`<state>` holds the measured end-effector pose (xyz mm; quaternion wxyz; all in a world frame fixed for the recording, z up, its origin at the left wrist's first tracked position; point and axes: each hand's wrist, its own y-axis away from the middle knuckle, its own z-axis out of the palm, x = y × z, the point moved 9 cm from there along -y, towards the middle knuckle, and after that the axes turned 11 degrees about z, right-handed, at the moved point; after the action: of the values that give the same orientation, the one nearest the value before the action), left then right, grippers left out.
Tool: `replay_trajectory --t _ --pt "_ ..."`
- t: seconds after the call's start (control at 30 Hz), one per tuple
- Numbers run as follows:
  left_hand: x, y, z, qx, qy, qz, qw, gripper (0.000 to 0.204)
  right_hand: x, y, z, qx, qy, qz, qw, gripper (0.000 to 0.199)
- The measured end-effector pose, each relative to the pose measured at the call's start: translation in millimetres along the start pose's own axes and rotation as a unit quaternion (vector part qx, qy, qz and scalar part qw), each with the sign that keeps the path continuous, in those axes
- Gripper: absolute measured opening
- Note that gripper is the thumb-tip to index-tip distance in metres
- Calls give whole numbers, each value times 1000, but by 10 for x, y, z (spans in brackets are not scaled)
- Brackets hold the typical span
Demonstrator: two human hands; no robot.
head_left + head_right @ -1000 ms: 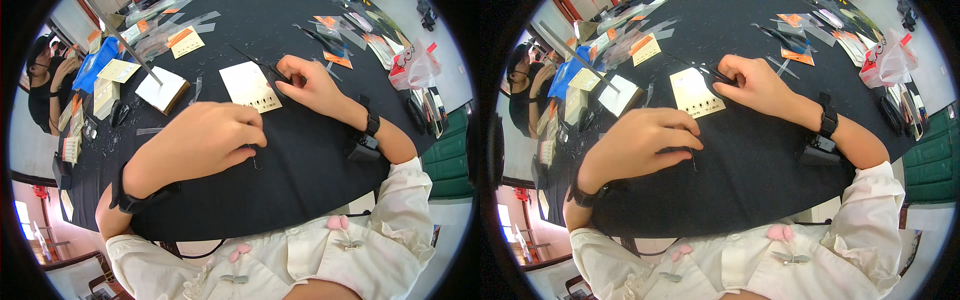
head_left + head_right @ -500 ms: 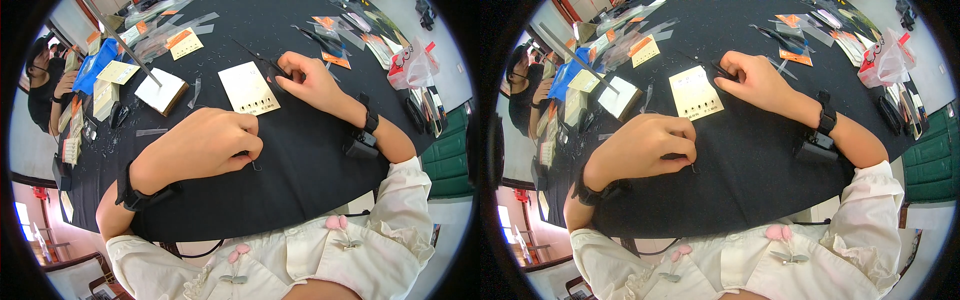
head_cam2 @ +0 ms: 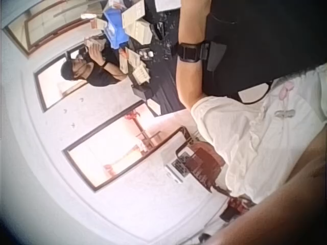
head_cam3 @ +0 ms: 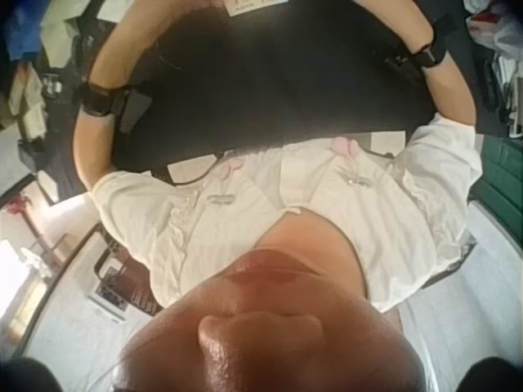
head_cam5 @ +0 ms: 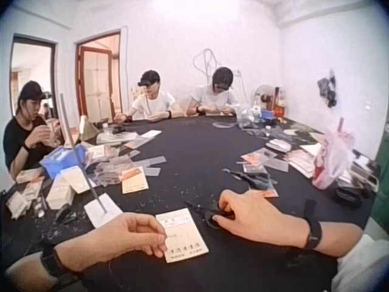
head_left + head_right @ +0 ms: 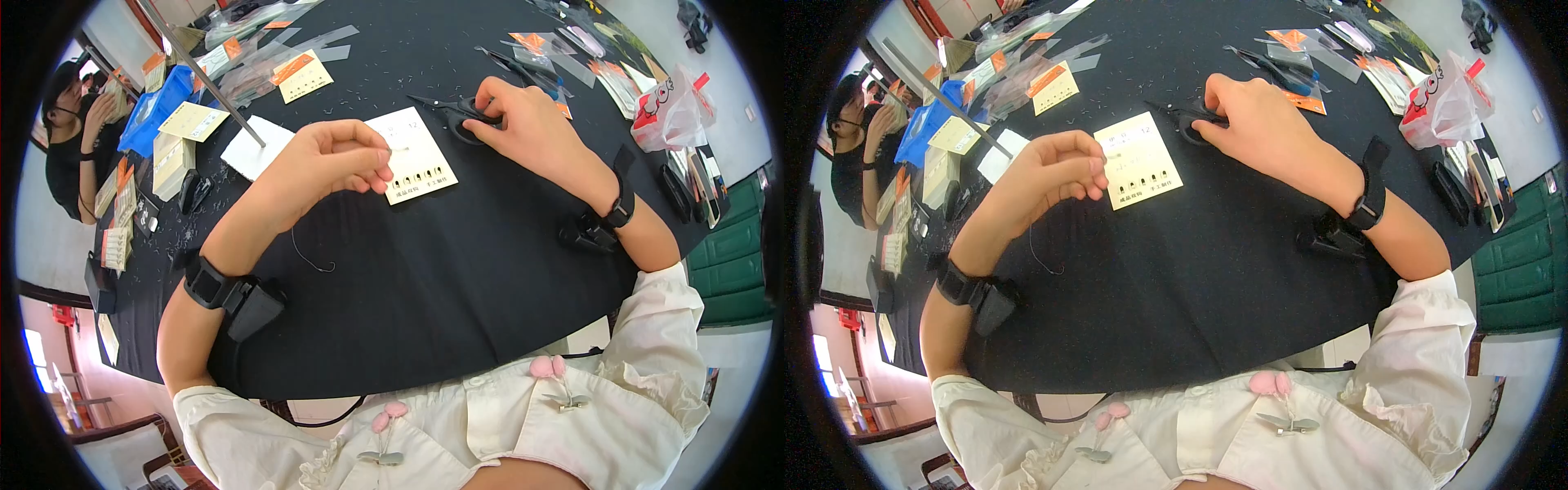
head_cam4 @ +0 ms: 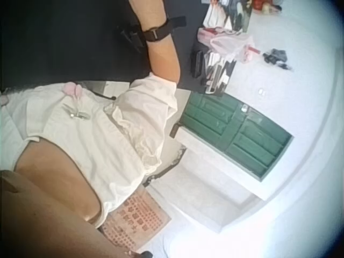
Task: Assembling fishing tackle by attaching small metal components and hooks to display cards and trimming line.
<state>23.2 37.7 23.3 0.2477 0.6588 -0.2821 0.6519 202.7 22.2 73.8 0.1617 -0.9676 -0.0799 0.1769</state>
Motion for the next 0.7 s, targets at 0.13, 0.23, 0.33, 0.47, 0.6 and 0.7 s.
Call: replay_trajectory --t 0.13,0.23,0.33,0.47,0.6,0.7 --pt "-129 -34 -142 48 64 -6 997 15 -33 32 17 -22 41 6 999 21" --pt "-189 -47 -208 78 108 9 991 16 -68 36 34 -30 28 -9 999 19" --pt "-224 -50 -235 76 109 10 991 19 -10 -28 -17 -5 8 -32 999 18" --pt "-229 -44 -256 88 137 15 987 18 489 -295 -253 48 70 2 996 22" --pt "-239 -57 -271 116 151 13 982 17 1028 -510 -324 67 137 20 988 29" --pt "-241 -64 -269 134 147 21 980 15 1505 -573 -94 -57 161 144 975 40"
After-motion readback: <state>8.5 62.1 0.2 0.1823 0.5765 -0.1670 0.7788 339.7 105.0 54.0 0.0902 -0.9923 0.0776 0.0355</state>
